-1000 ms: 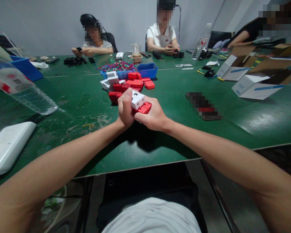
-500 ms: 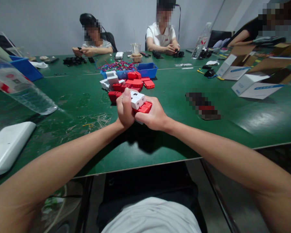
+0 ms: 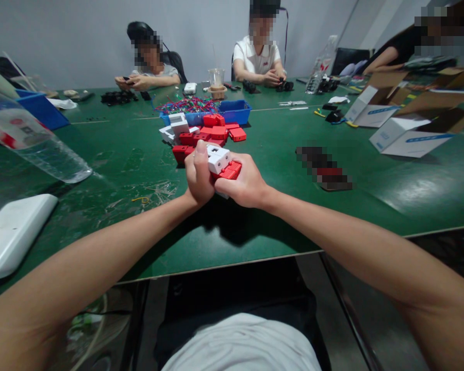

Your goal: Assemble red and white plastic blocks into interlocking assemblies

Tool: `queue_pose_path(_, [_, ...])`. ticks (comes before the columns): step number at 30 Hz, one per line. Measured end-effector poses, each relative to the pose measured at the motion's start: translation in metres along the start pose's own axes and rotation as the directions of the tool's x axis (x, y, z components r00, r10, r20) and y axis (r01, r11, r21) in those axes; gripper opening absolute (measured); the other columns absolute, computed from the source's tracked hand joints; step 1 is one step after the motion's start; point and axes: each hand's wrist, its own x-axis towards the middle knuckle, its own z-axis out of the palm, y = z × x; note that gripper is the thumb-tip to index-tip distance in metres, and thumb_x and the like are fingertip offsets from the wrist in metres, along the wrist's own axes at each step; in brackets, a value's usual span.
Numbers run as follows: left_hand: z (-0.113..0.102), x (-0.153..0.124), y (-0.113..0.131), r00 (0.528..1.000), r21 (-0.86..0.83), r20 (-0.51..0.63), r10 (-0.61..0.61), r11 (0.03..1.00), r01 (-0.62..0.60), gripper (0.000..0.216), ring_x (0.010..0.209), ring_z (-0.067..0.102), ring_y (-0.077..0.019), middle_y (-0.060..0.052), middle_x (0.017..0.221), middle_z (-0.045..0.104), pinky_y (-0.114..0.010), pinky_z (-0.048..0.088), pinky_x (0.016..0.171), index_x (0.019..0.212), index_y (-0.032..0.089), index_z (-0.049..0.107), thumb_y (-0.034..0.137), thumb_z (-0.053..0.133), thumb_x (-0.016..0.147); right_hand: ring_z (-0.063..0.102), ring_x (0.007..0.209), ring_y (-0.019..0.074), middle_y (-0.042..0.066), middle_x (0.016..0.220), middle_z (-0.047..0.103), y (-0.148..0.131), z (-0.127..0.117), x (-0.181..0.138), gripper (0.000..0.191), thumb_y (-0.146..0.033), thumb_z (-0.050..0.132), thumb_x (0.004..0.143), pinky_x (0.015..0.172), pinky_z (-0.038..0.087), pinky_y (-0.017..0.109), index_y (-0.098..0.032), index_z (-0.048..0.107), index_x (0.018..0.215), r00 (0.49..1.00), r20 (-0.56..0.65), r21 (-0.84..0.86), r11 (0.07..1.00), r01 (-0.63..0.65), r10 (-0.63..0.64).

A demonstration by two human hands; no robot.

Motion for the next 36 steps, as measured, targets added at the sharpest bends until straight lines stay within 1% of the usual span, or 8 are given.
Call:
queue_pose_path(4, [0.001, 0.000, 0.002, 1.000, -0.004, -0.003, -0.001, 1.000, 0.001, 0.061, 0.054, 0.052, -0.0169, -0.001, 0.054, 0.046, -0.033, 0.041, 0.052, 0.068, 0.023, 0.059, 0.070, 0.031, 0.096, 0.046, 0.064, 0.0115, -0.002, 0.069, 0.054, 0.000, -0.001, 0.001, 0.011, -0.021, 0.057, 0.060, 0.063, 0.042, 0.026, -0.018, 0.051, 0.069, 1.000, -0.002, 0.006, 1.000, 0.023, -0.023])
queue_pose_path(9, [0.001, 0.000, 0.001, 1.000, 0.003, 0.004, -0.007, 1.000, 0.007, 0.060, 0.057, 0.055, -0.0175, -0.002, 0.056, 0.047, -0.034, 0.043, 0.054, 0.069, 0.023, 0.058, 0.068, 0.031, 0.097, 0.047, 0.065, 0.0123, -0.001, 0.070, 0.054, 0.001, -0.002, 0.001, 0.011, -0.022, 0.056, 0.061, 0.063, 0.042, 0.026, -0.017, 0.053, 0.070, 1.000, 0.005, 0.000, 1.000, -0.003, 0.003])
queue_pose_path(14, [0.001, 0.000, 0.002, 1.000, -0.007, -0.006, -0.009, 1.000, 0.009, 0.061, 0.055, 0.055, -0.0177, -0.002, 0.053, 0.047, -0.034, 0.043, 0.052, 0.065, 0.022, 0.057, 0.068, 0.032, 0.096, 0.045, 0.064, 0.0118, -0.002, 0.067, 0.053, -0.001, -0.002, 0.001, 0.010, -0.022, 0.057, 0.061, 0.063, 0.042, 0.026, -0.017, 0.052, 0.068, 1.000, 0.007, -0.012, 1.000, -0.012, 0.012])
queue_pose_path(20, [0.002, -0.001, 0.010, 0.996, 0.026, -0.011, -0.090, 0.996, 0.091, 0.061, 0.058, 0.053, -0.0177, -0.002, 0.054, 0.045, -0.033, 0.041, 0.055, 0.064, 0.022, 0.055, 0.070, 0.031, 0.095, 0.046, 0.065, 0.0119, -0.002, 0.068, 0.053, -0.004, -0.002, 0.001, 0.009, -0.022, 0.056, 0.061, 0.064, 0.041, 0.025, -0.017, 0.050, 0.067, 1.000, 0.005, -0.017, 1.000, -0.018, 0.018])
queue_pose_path(25, [0.003, -0.001, 0.010, 0.994, -0.005, -0.001, -0.113, 0.994, 0.113, 0.058, 0.060, 0.052, -0.0185, -0.002, 0.056, 0.045, -0.034, 0.040, 0.058, 0.067, 0.023, 0.056, 0.068, 0.032, 0.095, 0.045, 0.064, 0.0111, -0.002, 0.067, 0.052, -0.003, -0.001, 0.001, 0.009, -0.022, 0.056, 0.061, 0.063, 0.041, 0.025, -0.018, 0.049, 0.065, 1.000, -0.003, -0.007, 1.000, -0.013, 0.013])
queue_pose_path(29, [0.003, -0.002, 0.009, 0.993, -0.010, 0.004, -0.122, 0.993, 0.122, 0.059, 0.056, 0.049, -0.0174, -0.001, 0.055, 0.042, -0.033, 0.039, 0.057, 0.065, 0.023, 0.055, 0.068, 0.033, 0.095, 0.044, 0.063, 0.0107, -0.003, 0.066, 0.051, -0.003, -0.001, 0.001, 0.009, -0.021, 0.057, 0.061, 0.062, 0.040, 0.025, -0.018, 0.049, 0.065, 0.999, -0.010, 0.004, 0.999, -0.035, 0.035])
queue_pose_path(33, [0.002, -0.001, 0.007, 0.992, -0.024, 0.010, -0.123, 0.992, 0.123, 0.059, 0.058, 0.050, -0.0167, -0.002, 0.058, 0.045, -0.032, 0.041, 0.057, 0.067, 0.022, 0.057, 0.069, 0.034, 0.095, 0.042, 0.061, 0.0098, -0.004, 0.065, 0.050, -0.004, 0.001, 0.001, 0.010, -0.020, 0.058, 0.060, 0.061, 0.040, 0.025, -0.018, 0.048, 0.063, 0.999, -0.018, 0.047, 0.998, -0.050, 0.051])
queue_pose_path(36, [0.003, 0.003, 0.003, 0.987, -0.025, 0.001, -0.159, 0.987, 0.159, 0.060, 0.055, 0.048, -0.0145, 0.000, 0.056, 0.044, -0.029, 0.040, 0.053, 0.062, 0.021, 0.053, 0.071, 0.038, 0.093, 0.041, 0.058, 0.0091, -0.005, 0.061, 0.048, 0.001, 0.003, 0.002, 0.012, -0.021, 0.061, 0.058, 0.058, 0.038, 0.024, -0.018, 0.049, 0.061, 0.987, -0.088, 0.135, 0.983, -0.123, 0.136])
